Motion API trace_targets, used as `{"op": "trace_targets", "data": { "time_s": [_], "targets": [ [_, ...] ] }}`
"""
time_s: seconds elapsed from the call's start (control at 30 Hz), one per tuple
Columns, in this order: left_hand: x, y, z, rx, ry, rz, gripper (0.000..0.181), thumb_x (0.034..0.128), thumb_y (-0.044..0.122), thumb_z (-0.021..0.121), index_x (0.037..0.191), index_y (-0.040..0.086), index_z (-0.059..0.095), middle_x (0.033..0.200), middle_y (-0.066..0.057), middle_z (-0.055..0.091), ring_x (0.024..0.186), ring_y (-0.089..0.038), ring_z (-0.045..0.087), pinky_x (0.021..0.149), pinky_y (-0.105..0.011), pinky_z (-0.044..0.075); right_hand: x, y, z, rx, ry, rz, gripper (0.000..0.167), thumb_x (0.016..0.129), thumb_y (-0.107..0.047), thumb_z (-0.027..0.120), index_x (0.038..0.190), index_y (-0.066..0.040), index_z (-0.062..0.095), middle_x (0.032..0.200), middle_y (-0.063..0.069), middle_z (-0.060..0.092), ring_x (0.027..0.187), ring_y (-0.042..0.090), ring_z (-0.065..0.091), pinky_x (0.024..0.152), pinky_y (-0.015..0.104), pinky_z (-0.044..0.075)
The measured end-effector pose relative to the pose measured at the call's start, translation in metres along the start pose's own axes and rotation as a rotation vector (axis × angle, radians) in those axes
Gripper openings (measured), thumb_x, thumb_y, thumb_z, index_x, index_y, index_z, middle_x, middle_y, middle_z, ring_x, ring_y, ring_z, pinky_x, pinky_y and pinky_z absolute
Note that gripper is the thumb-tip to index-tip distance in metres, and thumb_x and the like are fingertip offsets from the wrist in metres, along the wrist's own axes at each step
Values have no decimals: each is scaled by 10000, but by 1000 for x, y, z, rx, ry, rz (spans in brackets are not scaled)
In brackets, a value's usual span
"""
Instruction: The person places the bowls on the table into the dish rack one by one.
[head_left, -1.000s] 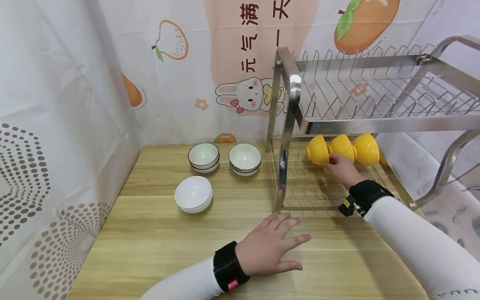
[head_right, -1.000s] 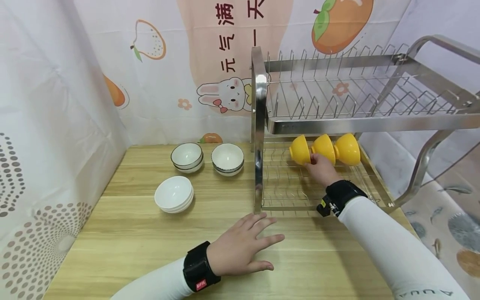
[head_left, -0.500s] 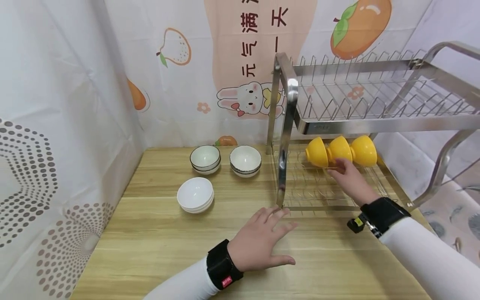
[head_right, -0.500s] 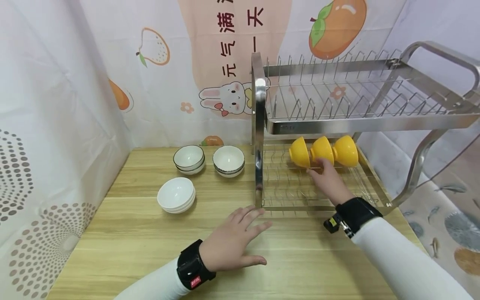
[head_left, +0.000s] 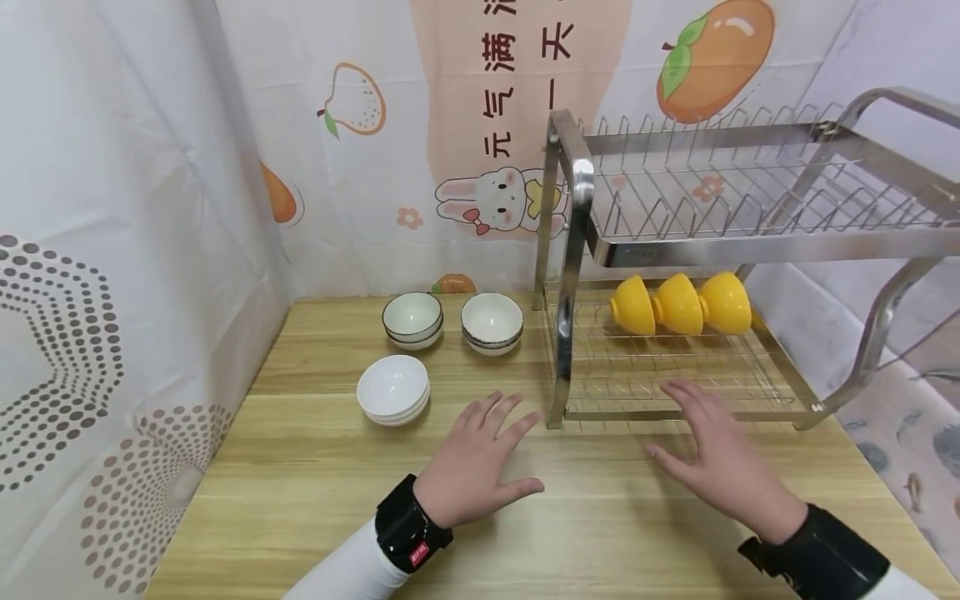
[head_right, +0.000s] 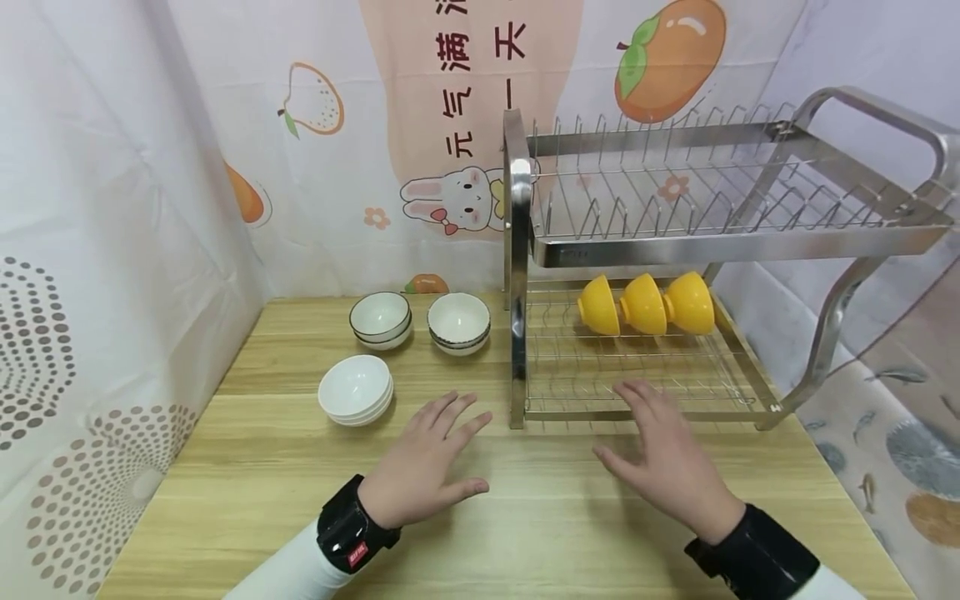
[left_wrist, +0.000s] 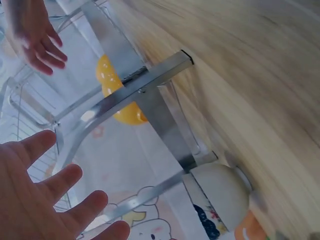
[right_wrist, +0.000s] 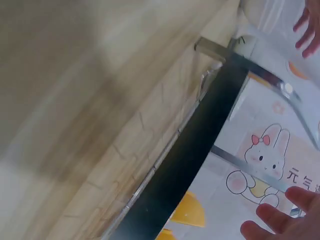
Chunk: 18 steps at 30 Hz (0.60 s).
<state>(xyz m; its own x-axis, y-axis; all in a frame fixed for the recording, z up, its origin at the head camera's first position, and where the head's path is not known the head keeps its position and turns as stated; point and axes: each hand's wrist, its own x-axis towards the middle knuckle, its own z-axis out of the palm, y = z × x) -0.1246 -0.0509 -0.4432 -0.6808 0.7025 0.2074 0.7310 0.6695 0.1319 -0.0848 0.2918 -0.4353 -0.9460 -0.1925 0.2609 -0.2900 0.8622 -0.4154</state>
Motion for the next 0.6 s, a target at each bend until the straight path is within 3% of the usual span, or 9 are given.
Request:
{"op": "trace_targets", "data": {
  "time_s": [0.2,0.43,0.6],
  "targets": [
    [-2,-4,6,11,16,-15,769,929,729,394,1528,248,382,1583,-60,308,1456,-310,268,1168,-501,258,-17,-8,8,-74,41,-78,845,795,-401,818,1427,14,439,1444,260,418,1313,473,364,1217,477,39],
    [6,-8,10,28,20,-40,686,968,635,449,1510,216,416,1555,-87,359,1421,-330,334,1134,-511,319,-28,-16,13,-101,56,-96,803,775,-414,828,1390,-22,491,1425,227,456,1316,443,380,1214,488,71],
    [22,-22,22,44,1,-98,620,991,540,493,1498,189,429,1530,-120,394,1388,-335,378,1126,-508,331,-34,-19,15,-105,64,-104,795,771,-413,830,1388,-38,497,1415,194,471,1312,415,393,1204,512,106]
  ]
}}
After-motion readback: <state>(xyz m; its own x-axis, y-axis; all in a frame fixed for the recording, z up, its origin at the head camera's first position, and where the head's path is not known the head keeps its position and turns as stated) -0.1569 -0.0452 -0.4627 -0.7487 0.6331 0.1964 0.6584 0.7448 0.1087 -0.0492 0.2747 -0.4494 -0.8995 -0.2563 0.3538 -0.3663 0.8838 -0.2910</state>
